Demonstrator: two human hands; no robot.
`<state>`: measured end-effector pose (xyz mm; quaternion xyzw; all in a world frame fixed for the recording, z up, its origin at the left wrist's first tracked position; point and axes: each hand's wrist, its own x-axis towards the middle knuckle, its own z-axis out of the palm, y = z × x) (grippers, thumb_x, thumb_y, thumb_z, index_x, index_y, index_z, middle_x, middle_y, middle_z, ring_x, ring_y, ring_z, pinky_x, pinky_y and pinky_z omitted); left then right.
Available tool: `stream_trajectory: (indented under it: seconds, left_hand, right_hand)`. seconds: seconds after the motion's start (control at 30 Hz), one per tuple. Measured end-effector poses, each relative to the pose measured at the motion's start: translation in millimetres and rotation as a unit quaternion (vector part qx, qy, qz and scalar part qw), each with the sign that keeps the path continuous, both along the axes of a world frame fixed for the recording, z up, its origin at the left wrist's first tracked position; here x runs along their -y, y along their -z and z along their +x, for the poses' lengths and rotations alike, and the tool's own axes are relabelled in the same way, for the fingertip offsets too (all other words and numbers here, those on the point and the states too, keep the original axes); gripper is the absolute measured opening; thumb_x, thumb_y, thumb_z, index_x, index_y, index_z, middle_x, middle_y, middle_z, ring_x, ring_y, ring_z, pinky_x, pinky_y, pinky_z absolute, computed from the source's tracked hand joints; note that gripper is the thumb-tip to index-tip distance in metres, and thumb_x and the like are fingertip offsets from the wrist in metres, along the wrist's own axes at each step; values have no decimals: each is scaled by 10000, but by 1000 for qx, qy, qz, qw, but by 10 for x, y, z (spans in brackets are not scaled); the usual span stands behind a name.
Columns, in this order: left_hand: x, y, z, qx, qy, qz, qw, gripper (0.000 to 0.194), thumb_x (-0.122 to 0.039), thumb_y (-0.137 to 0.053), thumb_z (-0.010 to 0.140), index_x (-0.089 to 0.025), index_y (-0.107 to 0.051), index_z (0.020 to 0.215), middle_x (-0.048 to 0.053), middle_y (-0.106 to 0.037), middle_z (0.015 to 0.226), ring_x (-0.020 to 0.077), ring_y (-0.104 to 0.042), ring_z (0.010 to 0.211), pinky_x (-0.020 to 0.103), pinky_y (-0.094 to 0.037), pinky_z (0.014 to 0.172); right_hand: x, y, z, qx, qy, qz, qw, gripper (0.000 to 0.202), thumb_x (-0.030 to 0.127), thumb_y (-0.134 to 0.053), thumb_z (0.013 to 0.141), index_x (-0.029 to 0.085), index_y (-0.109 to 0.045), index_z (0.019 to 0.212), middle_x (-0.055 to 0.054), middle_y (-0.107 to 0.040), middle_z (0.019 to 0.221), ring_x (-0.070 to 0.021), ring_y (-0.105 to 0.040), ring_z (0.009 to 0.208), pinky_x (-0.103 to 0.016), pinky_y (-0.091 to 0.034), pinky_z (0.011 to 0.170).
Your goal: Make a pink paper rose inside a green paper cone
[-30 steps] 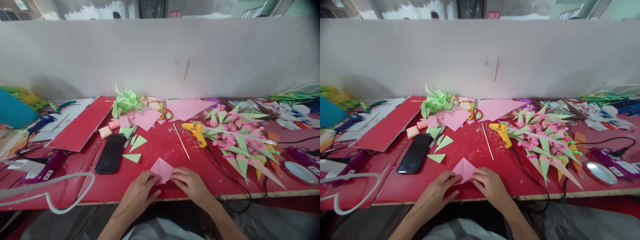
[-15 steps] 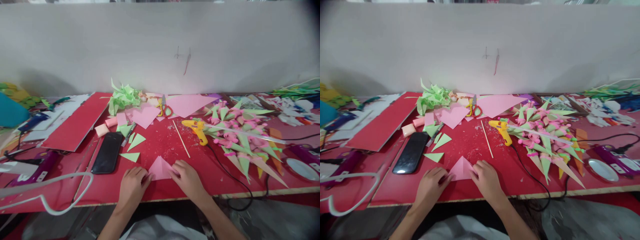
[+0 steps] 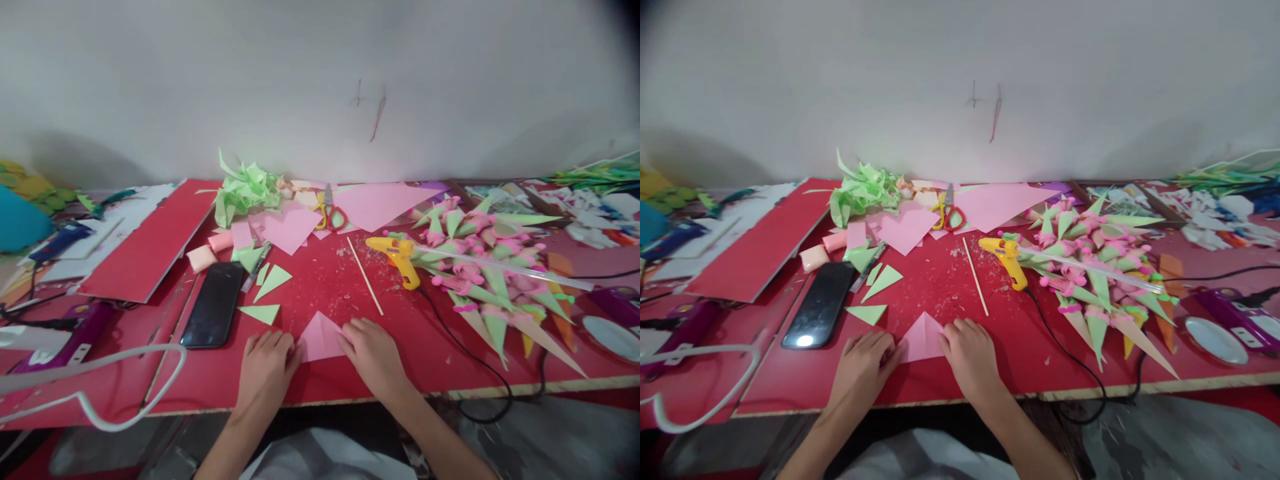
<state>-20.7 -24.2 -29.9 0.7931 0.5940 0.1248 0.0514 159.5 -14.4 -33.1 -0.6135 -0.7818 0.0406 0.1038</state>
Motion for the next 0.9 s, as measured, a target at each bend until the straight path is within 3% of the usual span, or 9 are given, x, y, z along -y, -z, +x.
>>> stream_trajectory:
  seconds: [0.37, 0.5, 0.57, 0.73, 0.83, 0.9]
  left_hand:
    - [-80, 16, -59, -21, 33, -51, 998, 274, -325, -357, 853, -173, -505, 680, 0, -566, 663, 159, -535, 675, 310, -330, 675]
    - [-126, 19, -228, -17, 117, -60, 991, 200, -335, -416, 832, -187, -519, 919, 26, -543, 875, 164, -521, 824, 298, -368, 722]
    - [-161, 4, -318, -27, 173, -60, 983, 267, -314, -440, 825, -233, -470, 1078, 33, -504, 960, 161, -501, 882, 288, -378, 752]
    - [-250, -98, -397, -72, 260, -93, 958, 273, -284, -395, 850, -326, -472, 1109, 22, -473, 937, 146, -486, 839, 275, -394, 743]
    - [-259, -161, -378, -54, 254, -114, 959, 290, -279, -383, 855, -348, -458, 1127, 20, -461, 938, 145, -472, 857, 282, -389, 764]
    - [-251, -176, -370, -38, 243, -129, 961, 310, -268, -400, 849, -344, -444, 1146, 21, -455, 944, 146, -466, 869, 285, -387, 768]
  right_hand:
    - [8, 14, -37, 29, 7, 3, 1000, 200, 163, -441, 805, 179, -549, 638, -33, -567, 641, -170, -522, 665, -277, -311, 596]
    - [14, 17, -49, 37, 10, 2, 999, 200, 154, -437, 805, 177, -549, 641, -38, -577, 655, -172, -528, 682, -281, -319, 613]
    - [20, 23, -56, 41, 14, 6, 999, 194, 154, -440, 804, 179, -551, 647, -34, -580, 660, -172, -531, 687, -280, -324, 615]
    - [7, 33, -45, 36, 10, 12, 999, 179, 185, -441, 807, 185, -555, 669, -27, -576, 654, -174, -529, 674, -279, -344, 595]
    - [2, 33, -20, 17, -7, 37, 999, 128, 184, -449, 803, 168, -573, 833, -50, -584, 742, -182, -525, 730, -285, -372, 630]
    - [27, 33, -22, 15, -50, 89, 995, 248, 141, -448, 799, 173, -525, 1032, -77, -575, 891, -200, -505, 847, -317, -376, 732]
